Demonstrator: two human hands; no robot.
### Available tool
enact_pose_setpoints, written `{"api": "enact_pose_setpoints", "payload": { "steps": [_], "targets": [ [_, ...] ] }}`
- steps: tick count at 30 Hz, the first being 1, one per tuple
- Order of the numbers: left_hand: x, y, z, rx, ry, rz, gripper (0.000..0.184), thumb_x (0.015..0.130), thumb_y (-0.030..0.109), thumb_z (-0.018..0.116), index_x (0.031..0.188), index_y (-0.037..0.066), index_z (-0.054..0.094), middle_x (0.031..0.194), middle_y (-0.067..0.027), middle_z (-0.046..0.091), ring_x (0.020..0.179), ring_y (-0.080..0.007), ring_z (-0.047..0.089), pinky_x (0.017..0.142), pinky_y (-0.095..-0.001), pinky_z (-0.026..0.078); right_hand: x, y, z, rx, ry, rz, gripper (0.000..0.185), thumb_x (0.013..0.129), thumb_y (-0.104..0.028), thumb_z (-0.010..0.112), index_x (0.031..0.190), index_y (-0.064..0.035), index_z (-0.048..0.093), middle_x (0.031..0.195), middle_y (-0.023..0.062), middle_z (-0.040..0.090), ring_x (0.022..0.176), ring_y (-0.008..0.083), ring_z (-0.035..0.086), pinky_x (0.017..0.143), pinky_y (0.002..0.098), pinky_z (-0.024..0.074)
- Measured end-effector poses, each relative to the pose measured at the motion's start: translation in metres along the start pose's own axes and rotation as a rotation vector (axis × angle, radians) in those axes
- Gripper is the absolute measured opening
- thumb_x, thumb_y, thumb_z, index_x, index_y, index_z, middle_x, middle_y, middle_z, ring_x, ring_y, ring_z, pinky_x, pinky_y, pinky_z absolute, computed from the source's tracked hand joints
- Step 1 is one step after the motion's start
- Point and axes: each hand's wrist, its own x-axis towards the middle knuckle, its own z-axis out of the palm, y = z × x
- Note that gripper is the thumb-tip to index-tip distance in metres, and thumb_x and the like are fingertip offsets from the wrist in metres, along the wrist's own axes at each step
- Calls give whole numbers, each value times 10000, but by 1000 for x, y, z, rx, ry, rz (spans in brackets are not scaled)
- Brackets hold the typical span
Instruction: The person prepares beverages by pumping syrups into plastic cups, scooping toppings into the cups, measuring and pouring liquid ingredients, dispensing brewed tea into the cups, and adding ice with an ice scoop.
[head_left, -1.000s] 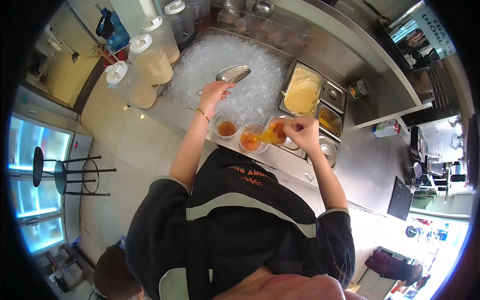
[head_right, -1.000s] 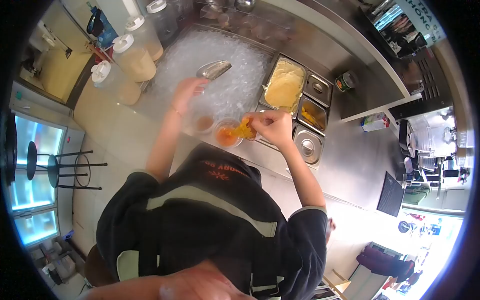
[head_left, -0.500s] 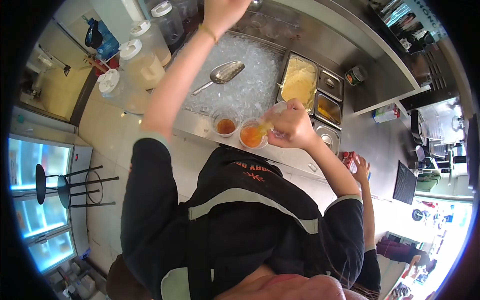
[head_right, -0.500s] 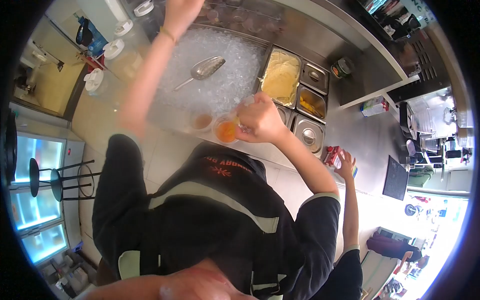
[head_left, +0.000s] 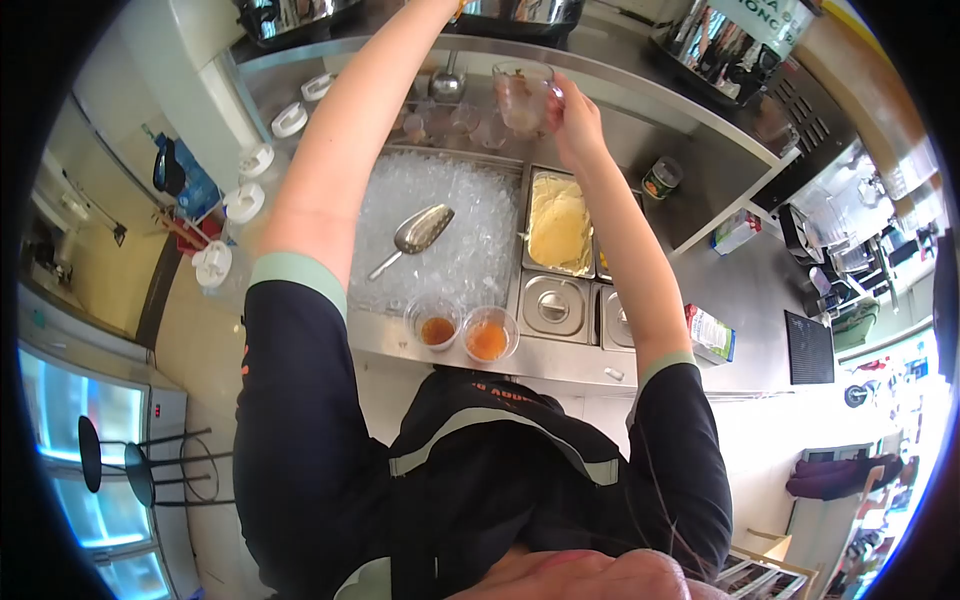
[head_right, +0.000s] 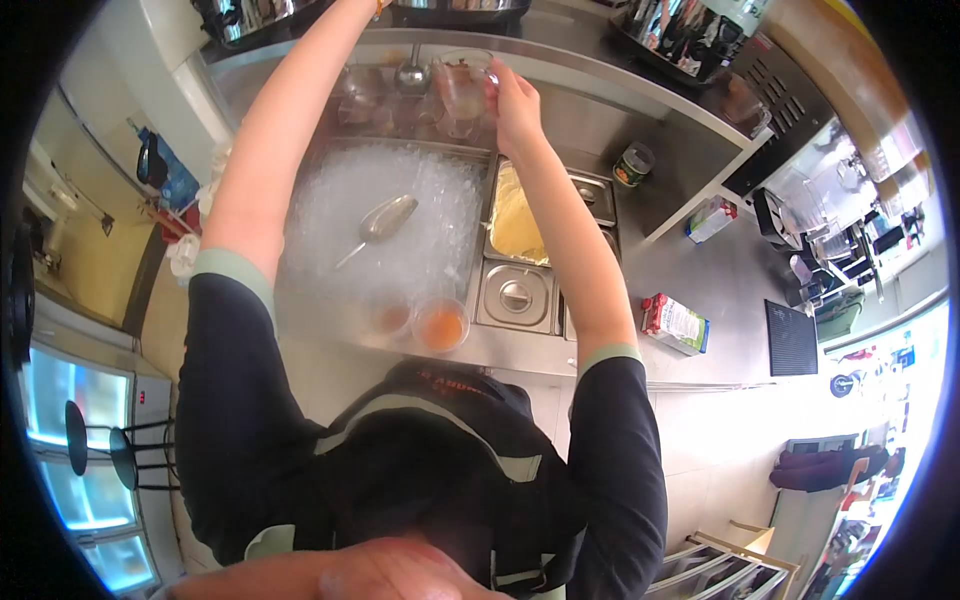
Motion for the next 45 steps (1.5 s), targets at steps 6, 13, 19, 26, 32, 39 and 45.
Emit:
{"api": "enact_pose_setpoints", "payload": {
  "steps": [6,13,19,26,32,39,45],
  "targets": [
    [5,-7,5,-12,87,203,252,844,233,671,954,9,641,888,-171,688,784,-286,669,691,-359,506,30,-15,44,95,-38,-120,231,894,-303,635,812,-88,619,719,-28,567,614,60,456,567,238,371],
    [6,-33,9,530,141,921,234,847,108,650,1079,107,680,1035,-22,696,908,-209,652,813,-319,493,33,-24,63,54,94,-205,219,867,-282,645,837,-66,672,703,22,599,646,126,534,615,302,422],
    [0,-20,4,430,-7,758,245,890,174,614,1130,164,661,1140,-19,668,1045,-202,624,966,-345,425,53,-4,53,78,119,-278,282,866,-275,633,759,-15,649,654,33,588,587,104,520,539,259,403],
    [2,-28,4,510,2,748,248,903,281,607,1118,171,663,1132,-14,676,1051,-189,628,1026,-401,377,48,-3,53,133,132,-265,247,852,-280,659,763,-51,638,672,25,581,588,105,514,530,267,393],
    [-21,-2,-37,514,44,513,216,854,278,631,1015,143,681,1023,-57,691,1000,-238,630,993,-455,351,37,-20,51,104,46,-206,215,888,-234,622,994,-50,651,848,23,635,769,130,567,728,291,430],
    [-4,-2,-19,312,51,609,148,860,238,618,866,97,662,830,-145,665,813,-346,627,953,-476,436,49,-19,43,243,-13,-199,132,886,-183,660,822,-70,638,715,-12,600,594,50,479,543,200,363],
    [29,-56,-32,-662,12,-38,382,981,333,466,936,-13,622,791,-132,669,670,-252,650,657,-363,500,53,-25,41,263,-64,-176,128,886,-152,657,848,-32,635,727,-7,587,612,53,499,540,185,378]
  ]
}}
